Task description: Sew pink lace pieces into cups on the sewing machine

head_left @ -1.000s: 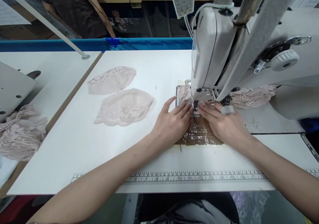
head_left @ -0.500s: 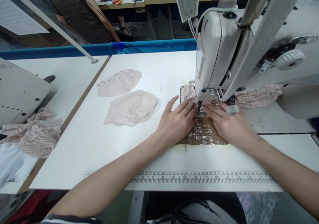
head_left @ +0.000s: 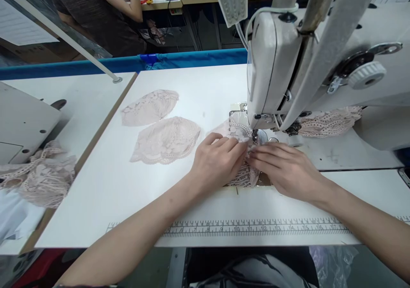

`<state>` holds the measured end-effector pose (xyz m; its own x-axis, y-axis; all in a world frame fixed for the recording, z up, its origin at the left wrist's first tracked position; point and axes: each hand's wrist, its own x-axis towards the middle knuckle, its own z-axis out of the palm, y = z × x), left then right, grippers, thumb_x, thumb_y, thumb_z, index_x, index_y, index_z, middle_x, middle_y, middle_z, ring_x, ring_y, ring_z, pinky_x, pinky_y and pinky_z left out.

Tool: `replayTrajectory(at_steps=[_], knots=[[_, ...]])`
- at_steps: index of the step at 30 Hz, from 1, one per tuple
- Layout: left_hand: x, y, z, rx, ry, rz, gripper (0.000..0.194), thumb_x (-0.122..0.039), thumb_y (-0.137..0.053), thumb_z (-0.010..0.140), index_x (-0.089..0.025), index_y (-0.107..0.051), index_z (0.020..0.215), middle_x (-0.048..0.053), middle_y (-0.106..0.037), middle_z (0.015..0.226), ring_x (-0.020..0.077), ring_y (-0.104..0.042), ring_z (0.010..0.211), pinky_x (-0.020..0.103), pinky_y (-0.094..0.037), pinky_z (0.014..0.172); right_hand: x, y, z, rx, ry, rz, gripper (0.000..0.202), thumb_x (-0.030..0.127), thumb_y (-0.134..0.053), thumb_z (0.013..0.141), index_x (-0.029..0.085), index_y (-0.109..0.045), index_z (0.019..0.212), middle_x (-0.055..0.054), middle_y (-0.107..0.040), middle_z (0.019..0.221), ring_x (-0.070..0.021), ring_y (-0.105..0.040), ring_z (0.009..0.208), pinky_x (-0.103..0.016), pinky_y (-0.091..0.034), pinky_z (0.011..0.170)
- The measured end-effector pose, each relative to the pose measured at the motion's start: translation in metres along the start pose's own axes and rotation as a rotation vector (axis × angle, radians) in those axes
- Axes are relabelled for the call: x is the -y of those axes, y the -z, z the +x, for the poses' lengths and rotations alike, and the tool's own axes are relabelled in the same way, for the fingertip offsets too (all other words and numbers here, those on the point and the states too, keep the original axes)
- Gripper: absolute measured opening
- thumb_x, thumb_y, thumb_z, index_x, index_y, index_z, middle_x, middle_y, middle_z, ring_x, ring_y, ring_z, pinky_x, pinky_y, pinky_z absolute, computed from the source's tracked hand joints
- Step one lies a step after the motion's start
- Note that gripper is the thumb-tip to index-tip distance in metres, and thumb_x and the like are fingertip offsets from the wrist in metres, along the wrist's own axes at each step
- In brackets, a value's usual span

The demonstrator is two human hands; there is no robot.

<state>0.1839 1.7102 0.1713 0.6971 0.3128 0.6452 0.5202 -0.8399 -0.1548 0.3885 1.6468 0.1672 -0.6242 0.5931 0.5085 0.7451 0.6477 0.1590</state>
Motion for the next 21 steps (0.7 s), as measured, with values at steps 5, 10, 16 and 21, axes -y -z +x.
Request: replayTrajectory(at_steps=[5,10,16,21], knots=[[0.006,-0.006,-0.001,-0.022,-0.044,-0.150,0.013,-0.015,-0.051,0.092,-0.014,-0.062,0.099,0.003,-0.072,0.091,0.0143,-0.066,0.080,0.031,-0.047,0.075,0.007,0.003,0.002,-0.092,-0.057,-0.087,0.025,0.001,-0.049,0.084,0.017,-0.067,0.092,-0.002,-0.073,0.093,-0.0157,-0.064,0.088,-0.029,-0.047,0.077],[0.009,-0.016,-0.004,0.130,-0.043,-0.223,0.026,-0.011,-0.042,0.096,-0.013,-0.059,0.116,0.008,-0.069,0.103,0.0185,-0.063,0.091,0.033,-0.051,0.077,0.008,-0.002,0.000,0.105,-0.206,-0.080,0.026,0.009,-0.046,0.090,0.013,-0.065,0.107,-0.008,-0.068,0.114,-0.0207,-0.062,0.093,-0.032,-0.049,0.076],[-0.002,-0.016,-0.005,0.211,0.016,-0.246,0.027,-0.018,-0.047,0.095,-0.013,-0.063,0.115,0.012,-0.066,0.113,0.0233,-0.061,0.103,0.038,-0.053,0.082,-0.001,-0.004,-0.001,0.184,-0.293,-0.148,0.027,0.024,-0.042,0.096,0.013,-0.066,0.105,-0.011,-0.073,0.095,-0.0274,-0.061,0.098,-0.039,-0.046,0.081],[-0.003,-0.012,-0.008,0.242,0.000,-0.197,0.032,-0.022,-0.046,0.096,-0.012,-0.061,0.122,0.012,-0.061,0.128,0.0237,-0.055,0.123,0.044,-0.042,0.108,-0.001,-0.002,0.000,0.195,-0.301,-0.119,0.033,0.028,-0.044,0.095,0.013,-0.060,0.119,-0.011,-0.072,0.104,-0.0296,-0.058,0.108,-0.043,-0.045,0.086]])
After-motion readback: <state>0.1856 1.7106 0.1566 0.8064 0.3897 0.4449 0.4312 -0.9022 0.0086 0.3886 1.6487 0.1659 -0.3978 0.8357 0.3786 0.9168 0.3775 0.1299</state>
